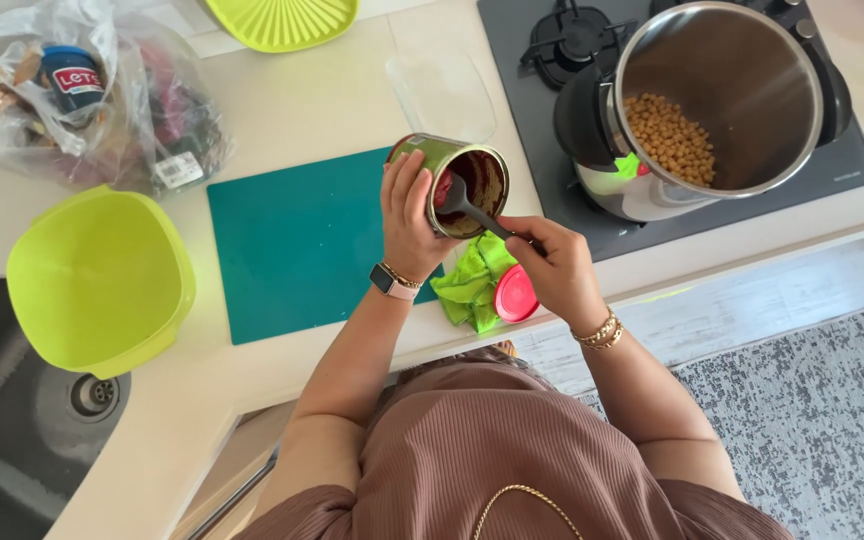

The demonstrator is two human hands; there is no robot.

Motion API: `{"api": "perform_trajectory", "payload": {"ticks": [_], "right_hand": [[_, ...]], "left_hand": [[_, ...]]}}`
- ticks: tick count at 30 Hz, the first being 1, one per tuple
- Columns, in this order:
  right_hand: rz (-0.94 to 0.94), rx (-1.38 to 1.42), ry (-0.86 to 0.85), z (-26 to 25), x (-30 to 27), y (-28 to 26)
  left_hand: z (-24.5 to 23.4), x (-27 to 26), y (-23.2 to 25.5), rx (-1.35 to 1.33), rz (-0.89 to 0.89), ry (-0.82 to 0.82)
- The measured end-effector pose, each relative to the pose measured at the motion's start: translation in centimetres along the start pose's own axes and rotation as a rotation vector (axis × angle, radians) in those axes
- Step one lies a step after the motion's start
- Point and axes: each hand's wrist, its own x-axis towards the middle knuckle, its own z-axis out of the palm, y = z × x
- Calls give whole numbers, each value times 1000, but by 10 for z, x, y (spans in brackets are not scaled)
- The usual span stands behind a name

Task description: The person adds chickpeas by hand from a green bowl into a pot on the stovetop, then spoons tomato paste from a can into the pot and adds salt from a small glass bowl. They then stir the chickpeas and seasonings together in the pot with a spatula.

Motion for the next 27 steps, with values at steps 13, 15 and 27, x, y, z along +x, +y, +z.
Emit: {"api": "perform_trajectory", "payload": {"ticks": [13,15,27], "right_hand": [[-7,321,155,-124,-7,22],[-246,132,401,-160,-2,32],[-383,-1423,410,-232,36,33]], "left_hand": [[28,41,41,-86,-174,-17],[33,45,47,-111,-196,-30],[64,58,77,-93,-186,25]]}}
